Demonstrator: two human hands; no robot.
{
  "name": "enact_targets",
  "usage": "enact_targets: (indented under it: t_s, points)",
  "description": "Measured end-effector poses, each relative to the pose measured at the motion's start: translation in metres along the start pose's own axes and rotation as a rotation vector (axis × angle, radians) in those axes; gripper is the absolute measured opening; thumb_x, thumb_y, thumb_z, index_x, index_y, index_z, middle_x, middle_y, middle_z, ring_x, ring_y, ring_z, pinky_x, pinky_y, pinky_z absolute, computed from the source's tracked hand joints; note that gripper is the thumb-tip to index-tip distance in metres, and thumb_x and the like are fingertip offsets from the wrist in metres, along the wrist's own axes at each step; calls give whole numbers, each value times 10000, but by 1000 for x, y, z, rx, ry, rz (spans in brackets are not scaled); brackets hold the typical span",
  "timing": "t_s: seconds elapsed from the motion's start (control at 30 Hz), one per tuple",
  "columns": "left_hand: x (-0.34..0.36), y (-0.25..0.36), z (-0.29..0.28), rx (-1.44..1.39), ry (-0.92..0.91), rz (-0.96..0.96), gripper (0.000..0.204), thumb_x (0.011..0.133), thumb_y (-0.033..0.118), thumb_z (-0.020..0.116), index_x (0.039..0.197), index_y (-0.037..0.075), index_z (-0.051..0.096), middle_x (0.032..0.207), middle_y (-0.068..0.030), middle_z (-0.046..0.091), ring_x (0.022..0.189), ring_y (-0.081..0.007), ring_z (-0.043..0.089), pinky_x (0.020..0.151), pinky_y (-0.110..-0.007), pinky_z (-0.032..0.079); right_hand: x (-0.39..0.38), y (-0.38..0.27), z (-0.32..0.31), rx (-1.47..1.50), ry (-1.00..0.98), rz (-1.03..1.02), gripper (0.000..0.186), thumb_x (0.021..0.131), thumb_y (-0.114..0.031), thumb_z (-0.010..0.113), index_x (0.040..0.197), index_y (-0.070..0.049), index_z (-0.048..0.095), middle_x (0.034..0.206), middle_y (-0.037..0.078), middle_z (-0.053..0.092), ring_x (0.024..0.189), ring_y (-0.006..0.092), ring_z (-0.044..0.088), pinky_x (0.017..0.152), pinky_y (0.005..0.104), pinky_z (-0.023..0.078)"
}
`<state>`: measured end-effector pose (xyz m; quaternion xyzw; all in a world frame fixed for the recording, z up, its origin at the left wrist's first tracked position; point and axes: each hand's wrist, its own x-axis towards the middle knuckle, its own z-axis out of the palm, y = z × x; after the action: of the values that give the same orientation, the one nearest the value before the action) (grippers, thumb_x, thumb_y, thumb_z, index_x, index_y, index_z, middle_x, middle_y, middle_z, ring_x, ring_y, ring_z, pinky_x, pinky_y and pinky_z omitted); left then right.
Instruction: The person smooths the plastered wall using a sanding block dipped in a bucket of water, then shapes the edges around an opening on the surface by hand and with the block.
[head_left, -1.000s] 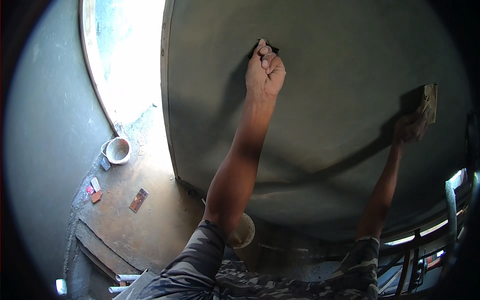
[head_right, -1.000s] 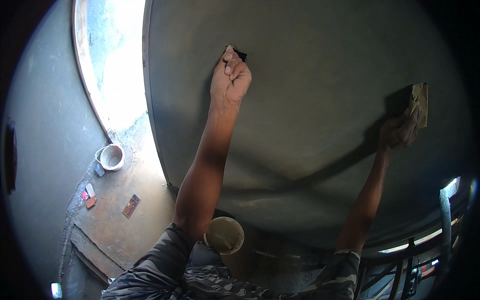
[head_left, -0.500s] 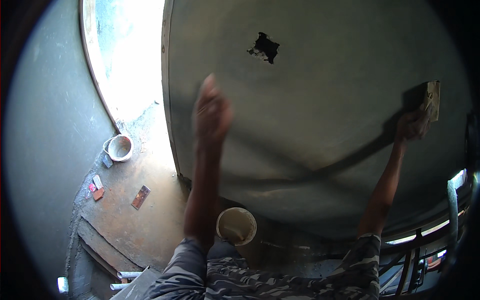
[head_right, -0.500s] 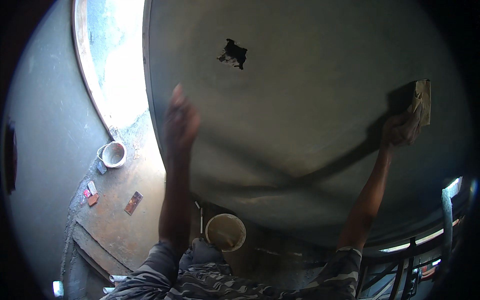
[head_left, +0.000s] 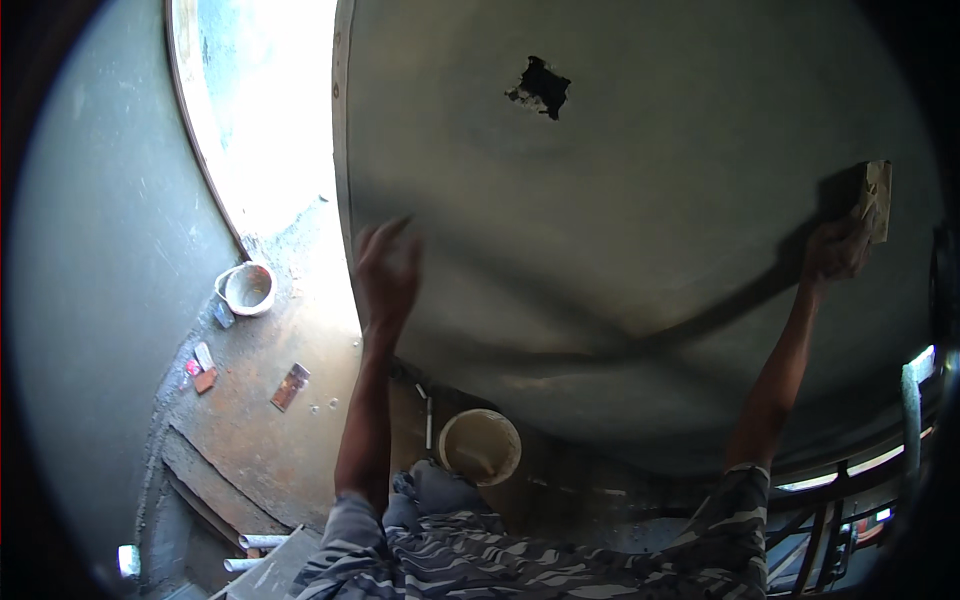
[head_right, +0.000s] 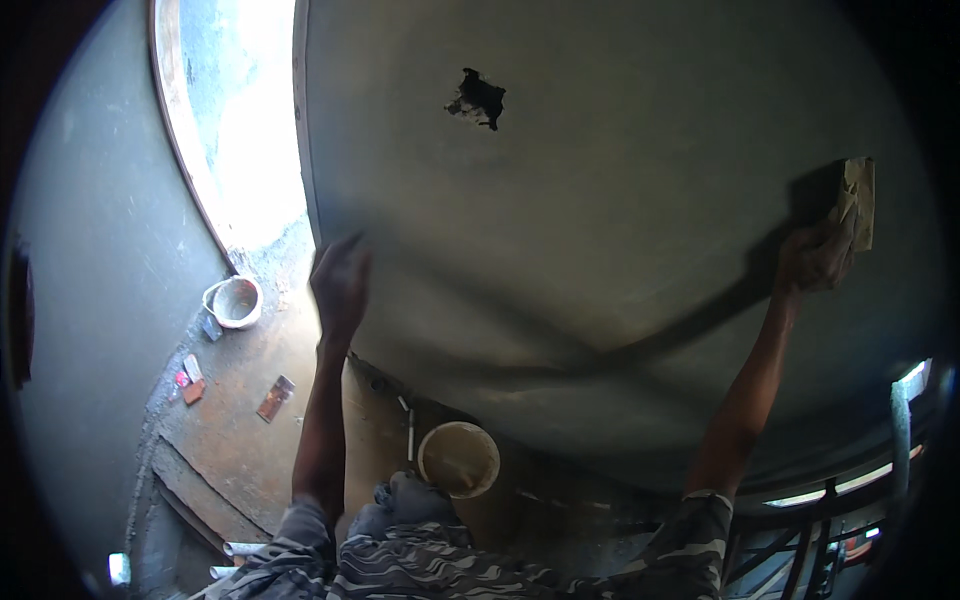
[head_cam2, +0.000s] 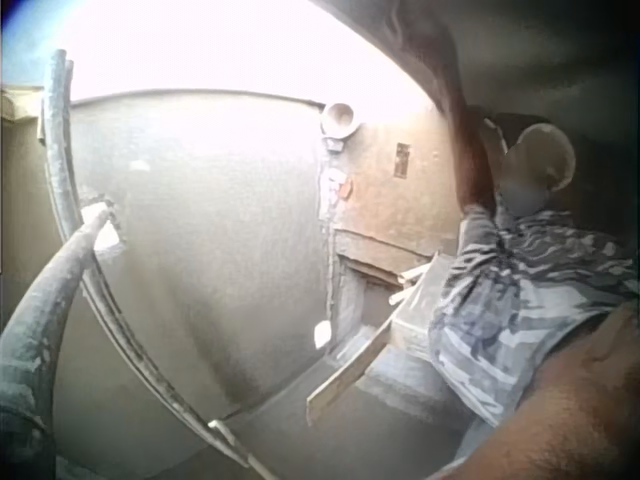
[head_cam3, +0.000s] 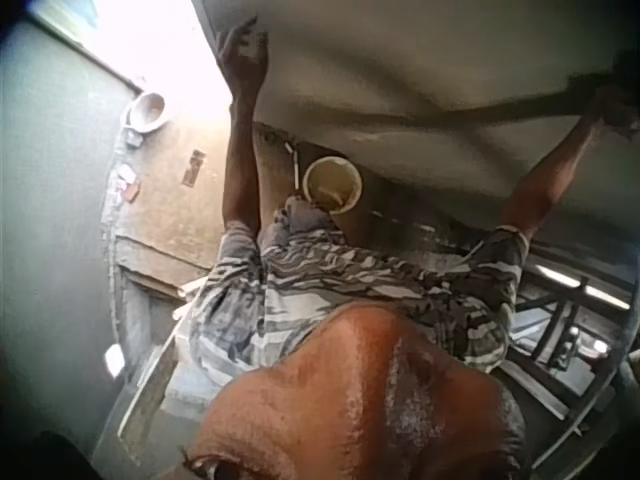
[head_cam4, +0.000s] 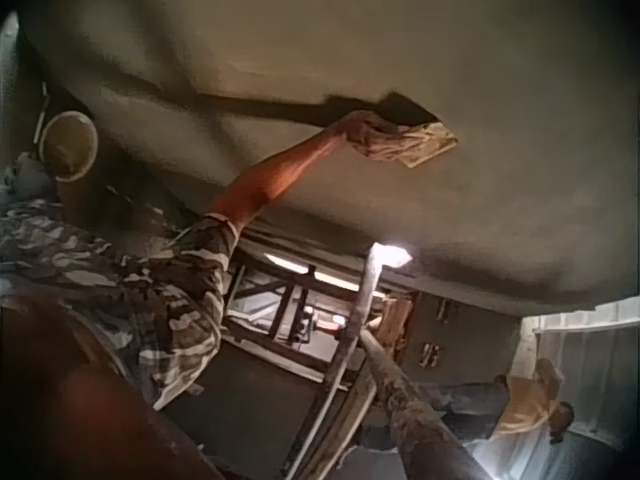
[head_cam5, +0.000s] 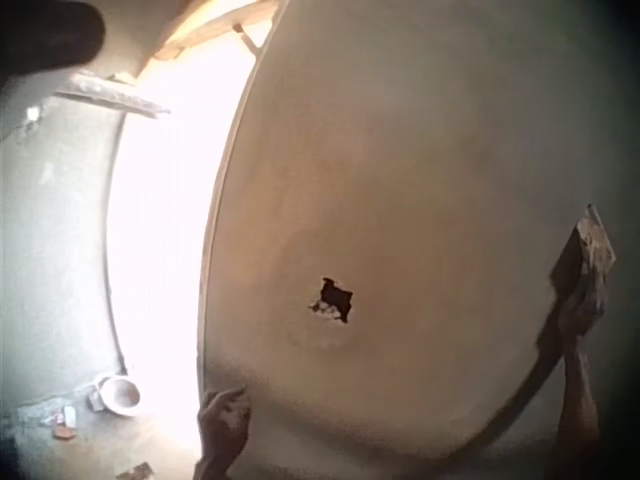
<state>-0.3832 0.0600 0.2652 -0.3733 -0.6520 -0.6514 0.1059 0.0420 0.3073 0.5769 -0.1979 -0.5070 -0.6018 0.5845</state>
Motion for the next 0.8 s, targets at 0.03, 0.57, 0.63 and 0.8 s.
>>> enact_targets:
  t_s: [0.03, 0.57, 0.63, 0.8]
  points:
    - [30, 43, 8, 61, -90, 85, 289, 864, 123, 692, 1152, 88, 685, 981, -124, 661, 869, -248, 651, 791, -362, 522, -1, 2, -1, -14, -1, 14, 264, 988, -156, 549, 1173, -4, 661, 1082, 166, 713, 963, 355, 694, 817, 436, 545]
    - [179, 151, 27, 1172, -427, 995, 641, 864, 282, 680, 1458, 240, 441, 815, -82, 647, 701, -226, 643, 541, -361, 469, -1, 5, 6, -2, 35, 50, 272, 962, -166, 590, 1190, -43, 673, 1102, 118, 725, 965, 300, 714, 832, 399, 554]
    - [184, 149, 29, 1173, -365, 1088, 577, 854, 254, 676, 1406, 204, 517, 724, -54, 623, 649, -188, 603, 490, -333, 418, -2, 6, 7, -18, 48, 50, 272, 959, -167, 595, 1188, -42, 673, 1098, 120, 726, 961, 301, 715, 831, 396, 556]
    - [190, 148, 27, 1308, -264, 1256, 542, 864, 194, 632, 1393, 152, 523, 679, -38, 600, 622, -165, 569, 511, -308, 392, -7, 21, 14, -12, 38, 9, 274, 959, -176, 592, 1185, -47, 678, 1104, 106, 727, 953, 296, 716, 831, 399, 555]
